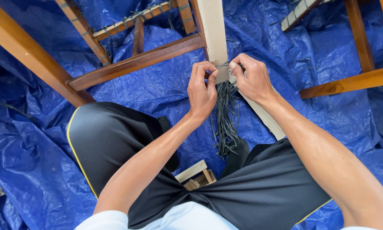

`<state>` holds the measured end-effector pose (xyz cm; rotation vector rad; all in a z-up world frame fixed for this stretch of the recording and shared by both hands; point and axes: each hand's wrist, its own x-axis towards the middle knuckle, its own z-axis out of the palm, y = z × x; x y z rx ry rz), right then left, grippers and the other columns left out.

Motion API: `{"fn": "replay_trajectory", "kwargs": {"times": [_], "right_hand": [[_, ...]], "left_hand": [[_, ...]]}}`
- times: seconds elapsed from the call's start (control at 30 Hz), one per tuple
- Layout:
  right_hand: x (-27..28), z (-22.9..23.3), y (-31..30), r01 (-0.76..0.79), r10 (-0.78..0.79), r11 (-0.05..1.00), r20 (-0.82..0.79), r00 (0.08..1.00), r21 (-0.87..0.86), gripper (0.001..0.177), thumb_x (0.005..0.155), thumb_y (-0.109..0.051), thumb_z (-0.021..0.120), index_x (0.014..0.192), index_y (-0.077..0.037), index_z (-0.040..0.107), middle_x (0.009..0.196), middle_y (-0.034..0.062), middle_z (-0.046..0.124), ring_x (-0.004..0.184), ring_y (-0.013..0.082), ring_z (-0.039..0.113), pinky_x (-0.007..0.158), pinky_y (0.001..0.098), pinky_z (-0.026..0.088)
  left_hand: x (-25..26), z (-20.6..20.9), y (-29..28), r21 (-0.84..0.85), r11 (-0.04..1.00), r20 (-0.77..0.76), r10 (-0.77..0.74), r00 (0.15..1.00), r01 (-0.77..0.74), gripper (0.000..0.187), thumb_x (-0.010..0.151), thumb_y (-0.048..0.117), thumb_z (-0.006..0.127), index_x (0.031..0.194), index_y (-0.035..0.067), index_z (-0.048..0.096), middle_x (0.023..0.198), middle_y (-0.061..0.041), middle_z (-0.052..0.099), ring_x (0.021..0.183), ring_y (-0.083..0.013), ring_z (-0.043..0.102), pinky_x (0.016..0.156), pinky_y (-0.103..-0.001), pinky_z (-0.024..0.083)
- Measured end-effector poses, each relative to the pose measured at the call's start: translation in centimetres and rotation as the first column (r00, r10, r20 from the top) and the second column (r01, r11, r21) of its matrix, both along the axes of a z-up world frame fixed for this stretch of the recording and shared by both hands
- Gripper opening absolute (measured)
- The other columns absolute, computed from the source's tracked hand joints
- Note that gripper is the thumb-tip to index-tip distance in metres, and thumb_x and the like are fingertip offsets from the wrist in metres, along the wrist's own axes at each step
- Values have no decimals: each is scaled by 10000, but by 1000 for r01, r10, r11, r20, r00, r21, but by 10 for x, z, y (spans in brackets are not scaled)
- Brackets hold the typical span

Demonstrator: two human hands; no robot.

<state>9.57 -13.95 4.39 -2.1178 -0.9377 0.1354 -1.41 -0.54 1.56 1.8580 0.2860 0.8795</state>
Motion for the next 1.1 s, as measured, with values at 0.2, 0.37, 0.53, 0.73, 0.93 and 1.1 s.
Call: {"fn": "replay_trajectory", "kwargs": {"times": [0.2, 0.37, 0.53, 0.73, 0.93, 1.1], "right_hand": [[5, -2, 0, -15, 11, 999, -129, 992, -29, 187, 1065, -142, 576, 979, 8, 646, 776, 160, 696, 712, 293, 719, 625, 395, 505], [11, -4, -1, 15, -20, 998, -80, 997, -61, 259, 1099, -187, 563, 967, 16, 655, 777, 184, 682, 693, 329, 692, 597, 412, 471], [17, -6, 1, 59, -63, 997, -97, 993, -44, 293, 1081, -219, 563, 925, 5, 666, 781, 158, 707, 671, 317, 698, 570, 413, 474], [34, -24, 8, 93, -100, 987, -48, 994, -128, 325, 1057, -245, 598, 847, -20, 702, 743, 155, 697, 664, 327, 684, 610, 445, 490], [22, -34, 7, 253, -226, 967, -474, 851, -5, 391, 1062, -364, 572, 942, -11, 690, 735, 78, 701, 607, 141, 630, 550, 303, 511], [4, -37, -1, 387, -354, 915, -693, 628, -117, 482, 1074, -471, 409, 1109, -41, 622, 896, 76, 710, 672, 101, 649, 532, 272, 518]], "left_hand": [[9, 18, 7, -101, 968, -156, -243, 957, 230, 65, 1028, 35, 611, 1086, 39, 583, 902, -79, 740, 767, -181, 770, 656, -314, 583], [22, 18, 14, -16, 953, -163, -300, 940, 301, 48, 1034, 54, 614, 1043, 37, 570, 895, -107, 748, 806, -212, 779, 659, -331, 591], [19, 26, 22, 9, 952, -205, -298, 932, 307, 74, 1030, 77, 634, 1040, 44, 568, 869, -111, 742, 799, -219, 777, 656, -338, 582], [8, 19, 33, 39, 970, -250, -223, 942, 239, 66, 1015, 89, 636, 1040, 67, 579, 921, -64, 778, 857, -261, 773, 680, -378, 572], [9, 20, 32, 33, 967, -306, -232, 923, 253, 94, 1007, 111, 655, 1034, 57, 583, 938, -68, 770, 854, -270, 769, 678, -392, 559], [8, 17, 30, 33, 970, -283, -223, 933, 242, 95, 1016, 116, 646, 1049, 56, 581, 940, -58, 765, 860, -259, 770, 683, -383, 560]]}}
